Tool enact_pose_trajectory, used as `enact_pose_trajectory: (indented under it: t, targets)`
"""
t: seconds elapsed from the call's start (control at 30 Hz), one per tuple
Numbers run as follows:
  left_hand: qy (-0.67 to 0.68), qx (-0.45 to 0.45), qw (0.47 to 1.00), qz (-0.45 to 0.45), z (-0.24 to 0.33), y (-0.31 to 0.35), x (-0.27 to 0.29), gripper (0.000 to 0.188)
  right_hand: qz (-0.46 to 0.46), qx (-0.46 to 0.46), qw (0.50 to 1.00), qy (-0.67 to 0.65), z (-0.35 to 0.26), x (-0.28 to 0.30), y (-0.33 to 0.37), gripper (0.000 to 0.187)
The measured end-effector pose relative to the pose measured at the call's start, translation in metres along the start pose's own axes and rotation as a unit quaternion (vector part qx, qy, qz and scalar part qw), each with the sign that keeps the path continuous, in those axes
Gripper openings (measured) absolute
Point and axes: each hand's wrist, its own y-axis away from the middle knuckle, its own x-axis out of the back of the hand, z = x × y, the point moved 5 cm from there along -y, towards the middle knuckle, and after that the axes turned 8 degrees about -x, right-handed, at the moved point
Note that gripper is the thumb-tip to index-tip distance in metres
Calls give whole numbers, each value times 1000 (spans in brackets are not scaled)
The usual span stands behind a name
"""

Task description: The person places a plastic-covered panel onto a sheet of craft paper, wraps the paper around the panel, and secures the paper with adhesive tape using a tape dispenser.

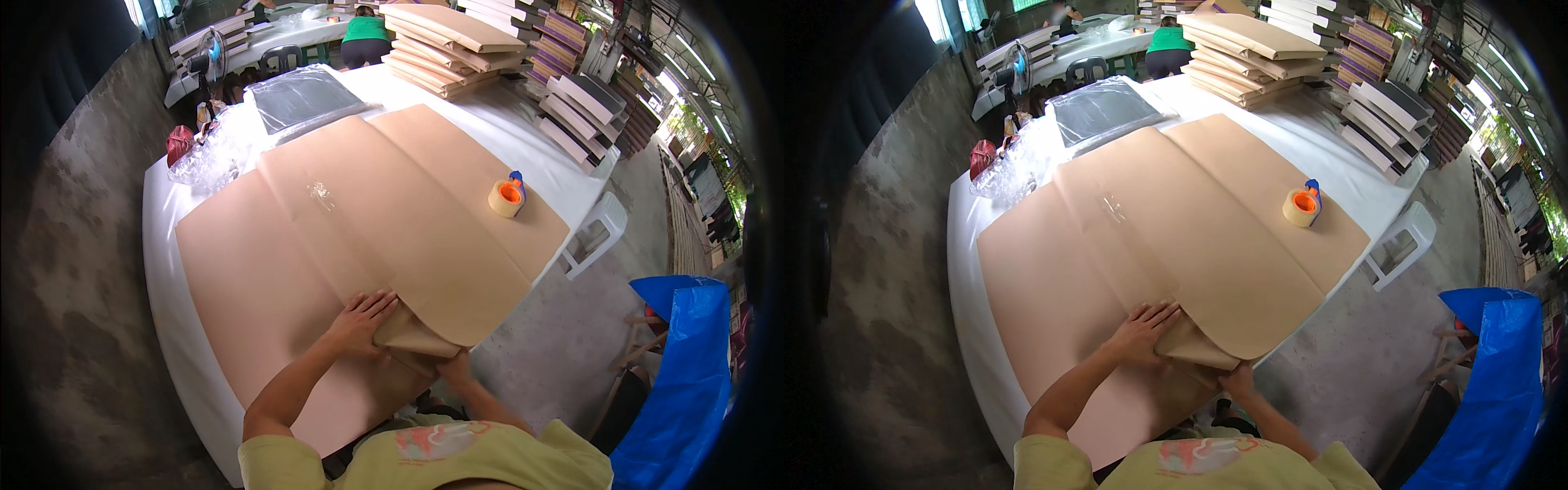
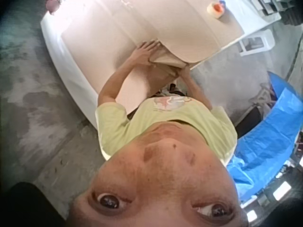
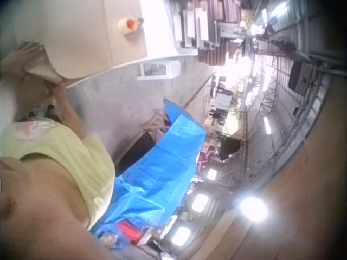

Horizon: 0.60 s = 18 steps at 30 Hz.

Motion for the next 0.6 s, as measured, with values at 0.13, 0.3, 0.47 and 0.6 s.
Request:
enact_pose_trajectory:
  t: [0.13,0.3,0.47,0.6]
  targets:
    - [-39,3,997,71,-1,-14,-20,92,-143,-31,983,-111,83,-35,-35,32]
    - [-126,33,973,192,7,3,-37,78,-160,-67,977,-128,59,-11,-24,33]
    - [54,47,979,192,4,6,-21,70,-310,-331,884,-114,60,-7,-9,38]
    - [45,79,957,276,8,2,-32,60,-194,-188,958,-97,54,-14,-26,41]
